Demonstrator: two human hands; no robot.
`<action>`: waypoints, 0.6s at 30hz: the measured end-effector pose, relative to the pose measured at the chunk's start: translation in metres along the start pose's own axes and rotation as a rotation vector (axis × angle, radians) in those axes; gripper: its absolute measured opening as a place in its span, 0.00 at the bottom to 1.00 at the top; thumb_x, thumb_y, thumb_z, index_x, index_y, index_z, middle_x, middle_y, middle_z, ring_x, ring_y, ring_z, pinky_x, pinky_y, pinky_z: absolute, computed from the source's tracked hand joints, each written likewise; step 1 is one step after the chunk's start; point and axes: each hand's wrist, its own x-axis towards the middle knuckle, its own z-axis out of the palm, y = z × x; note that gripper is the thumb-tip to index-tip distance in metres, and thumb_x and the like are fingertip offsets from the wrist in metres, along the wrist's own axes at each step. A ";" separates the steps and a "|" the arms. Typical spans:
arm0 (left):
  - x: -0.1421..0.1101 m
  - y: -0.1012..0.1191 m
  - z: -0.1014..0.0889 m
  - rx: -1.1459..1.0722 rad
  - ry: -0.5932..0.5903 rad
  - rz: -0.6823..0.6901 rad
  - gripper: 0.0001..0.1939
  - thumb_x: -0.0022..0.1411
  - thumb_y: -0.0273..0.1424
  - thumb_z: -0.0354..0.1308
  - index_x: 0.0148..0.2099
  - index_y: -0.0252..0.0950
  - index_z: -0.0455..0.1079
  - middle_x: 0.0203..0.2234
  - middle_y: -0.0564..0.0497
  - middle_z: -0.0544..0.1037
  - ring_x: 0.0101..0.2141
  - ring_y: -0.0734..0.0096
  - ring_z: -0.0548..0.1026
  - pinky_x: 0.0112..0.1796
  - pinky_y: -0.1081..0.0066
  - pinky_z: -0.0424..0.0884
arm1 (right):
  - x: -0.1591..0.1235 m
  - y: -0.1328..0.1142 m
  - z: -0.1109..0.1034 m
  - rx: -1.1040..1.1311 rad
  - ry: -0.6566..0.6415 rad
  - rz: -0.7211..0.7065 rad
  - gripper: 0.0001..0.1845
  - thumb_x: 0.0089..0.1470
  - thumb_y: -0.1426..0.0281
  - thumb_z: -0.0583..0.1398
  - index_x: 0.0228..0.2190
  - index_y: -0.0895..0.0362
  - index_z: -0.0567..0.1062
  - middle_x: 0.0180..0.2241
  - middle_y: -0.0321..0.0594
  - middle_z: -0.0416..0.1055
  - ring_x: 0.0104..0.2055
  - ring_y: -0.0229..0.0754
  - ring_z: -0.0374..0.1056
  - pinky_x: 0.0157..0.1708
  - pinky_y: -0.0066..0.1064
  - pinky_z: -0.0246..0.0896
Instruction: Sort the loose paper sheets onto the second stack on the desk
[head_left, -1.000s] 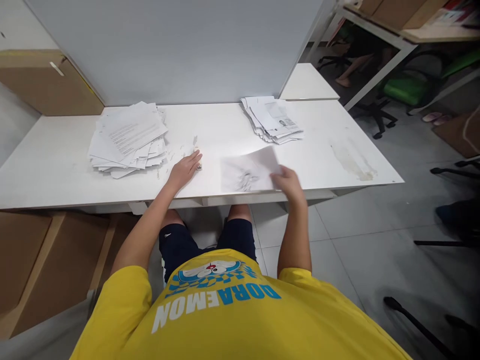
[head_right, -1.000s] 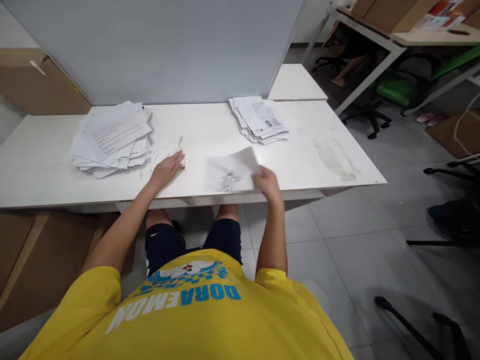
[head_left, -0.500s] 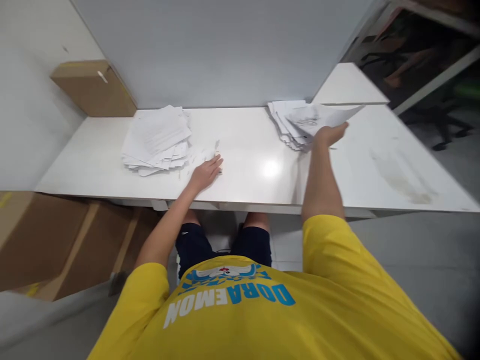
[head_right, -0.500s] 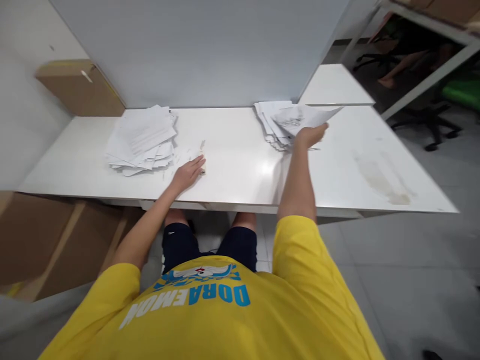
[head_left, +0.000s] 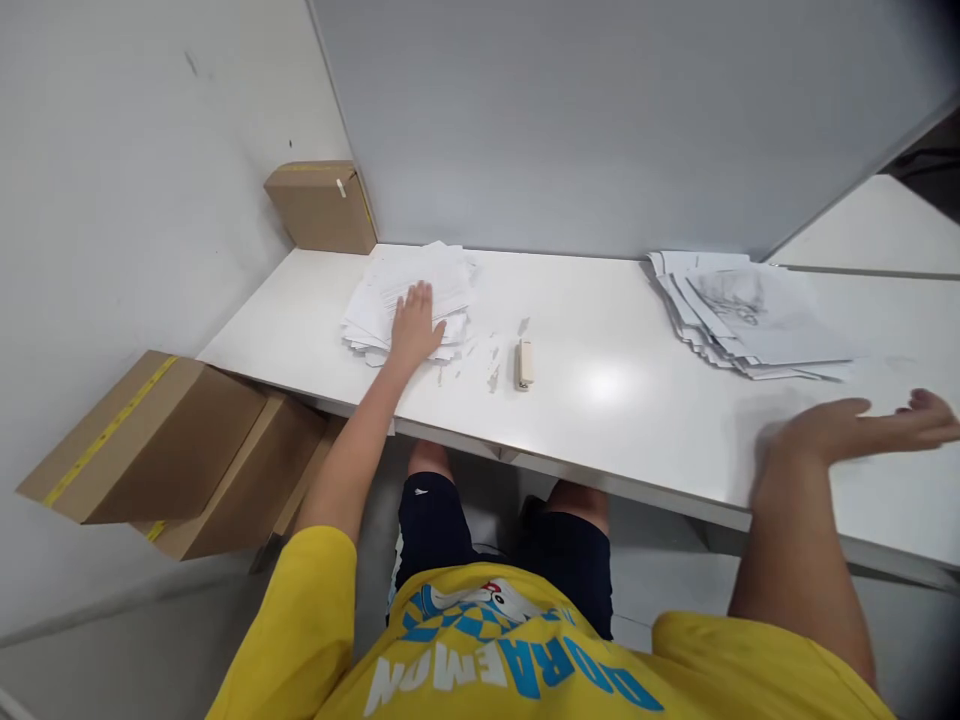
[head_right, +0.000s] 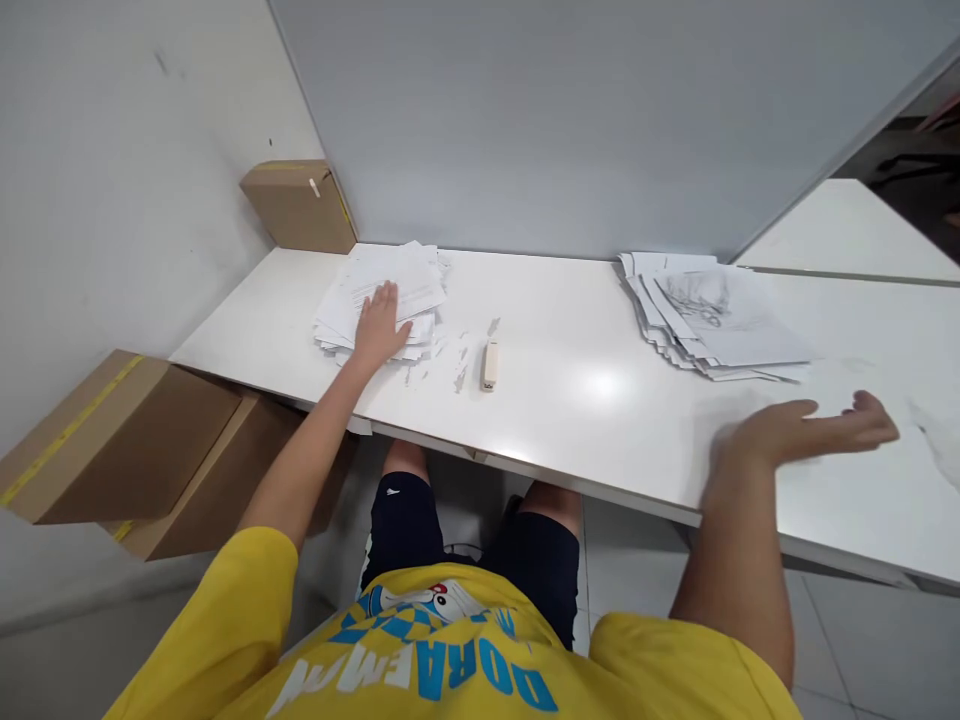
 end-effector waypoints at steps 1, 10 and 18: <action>0.003 -0.010 -0.005 0.039 -0.065 -0.059 0.38 0.66 0.40 0.52 0.71 0.24 0.50 0.69 0.34 0.51 0.69 0.50 0.49 0.67 0.50 0.43 | 0.001 0.002 -0.004 -0.015 0.014 0.024 0.20 0.51 0.84 0.62 0.42 0.52 0.69 0.52 0.58 0.60 0.58 0.47 0.60 0.59 0.48 0.46; -0.036 0.007 -0.022 0.136 -0.034 -0.062 0.18 0.68 0.27 0.45 0.54 0.31 0.72 0.47 0.38 0.77 0.52 0.51 0.72 0.65 0.47 0.46 | -0.086 -0.050 -0.016 0.175 -0.153 -0.223 0.14 0.50 0.83 0.54 0.37 0.56 0.70 0.43 0.52 0.69 0.47 0.48 0.67 0.48 0.46 0.60; -0.141 0.054 -0.030 -0.043 0.184 0.172 0.28 0.67 0.28 0.46 0.68 0.38 0.60 0.60 0.42 0.70 0.61 0.50 0.67 0.65 0.45 0.51 | -0.299 -0.156 -0.113 0.732 -1.565 0.562 0.34 0.38 0.56 0.72 0.48 0.50 0.74 0.51 0.45 0.74 0.50 0.49 0.72 0.50 0.44 0.68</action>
